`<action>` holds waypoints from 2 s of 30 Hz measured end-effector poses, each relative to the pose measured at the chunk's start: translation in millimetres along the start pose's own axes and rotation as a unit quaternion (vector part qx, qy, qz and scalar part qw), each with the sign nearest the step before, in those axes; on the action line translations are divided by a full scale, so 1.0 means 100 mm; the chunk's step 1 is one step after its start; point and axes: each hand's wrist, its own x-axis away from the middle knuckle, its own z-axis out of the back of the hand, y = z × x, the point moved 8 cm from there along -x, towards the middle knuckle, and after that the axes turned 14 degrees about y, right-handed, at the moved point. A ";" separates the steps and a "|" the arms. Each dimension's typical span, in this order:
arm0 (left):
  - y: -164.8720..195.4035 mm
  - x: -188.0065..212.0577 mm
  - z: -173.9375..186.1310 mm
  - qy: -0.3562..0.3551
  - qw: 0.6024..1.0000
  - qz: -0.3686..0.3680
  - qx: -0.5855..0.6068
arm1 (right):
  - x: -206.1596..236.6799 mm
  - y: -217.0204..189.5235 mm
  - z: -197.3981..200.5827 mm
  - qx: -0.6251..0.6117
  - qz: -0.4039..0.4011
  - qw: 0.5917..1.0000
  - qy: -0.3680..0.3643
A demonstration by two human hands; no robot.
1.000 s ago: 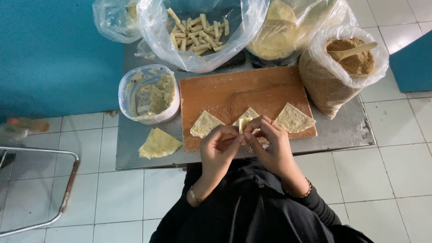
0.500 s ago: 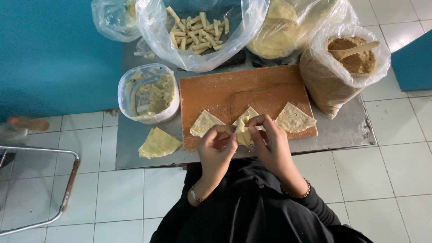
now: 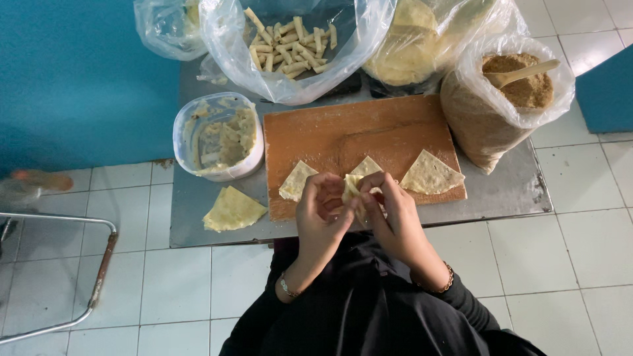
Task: The person sits at a small metal table and folds triangular dough wrappers, spooning brown filling from a sack onto the wrappers and pressing the edges to seal filled pastries. They work through a stack of wrappers one at a time, placing finished pieces aside and taking new wrappers from a pile.
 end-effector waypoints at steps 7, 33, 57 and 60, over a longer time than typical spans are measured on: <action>-0.11 -0.04 0.19 0.069 0.996 -0.025 -0.050 | 0.01 0.08 -0.10 -0.025 -0.057 0.998 -0.028; 0.08 0.10 0.27 0.170 0.960 -0.194 -0.112 | 0.03 0.44 -0.04 -0.233 -0.106 0.961 0.108; -0.29 0.15 0.18 0.075 0.993 -0.089 0.028 | 0.10 0.40 0.34 -0.113 0.056 0.946 0.299; -0.43 0.13 0.27 0.114 0.992 -0.032 0.041 | 0.06 0.50 0.38 -0.182 -0.019 0.937 0.297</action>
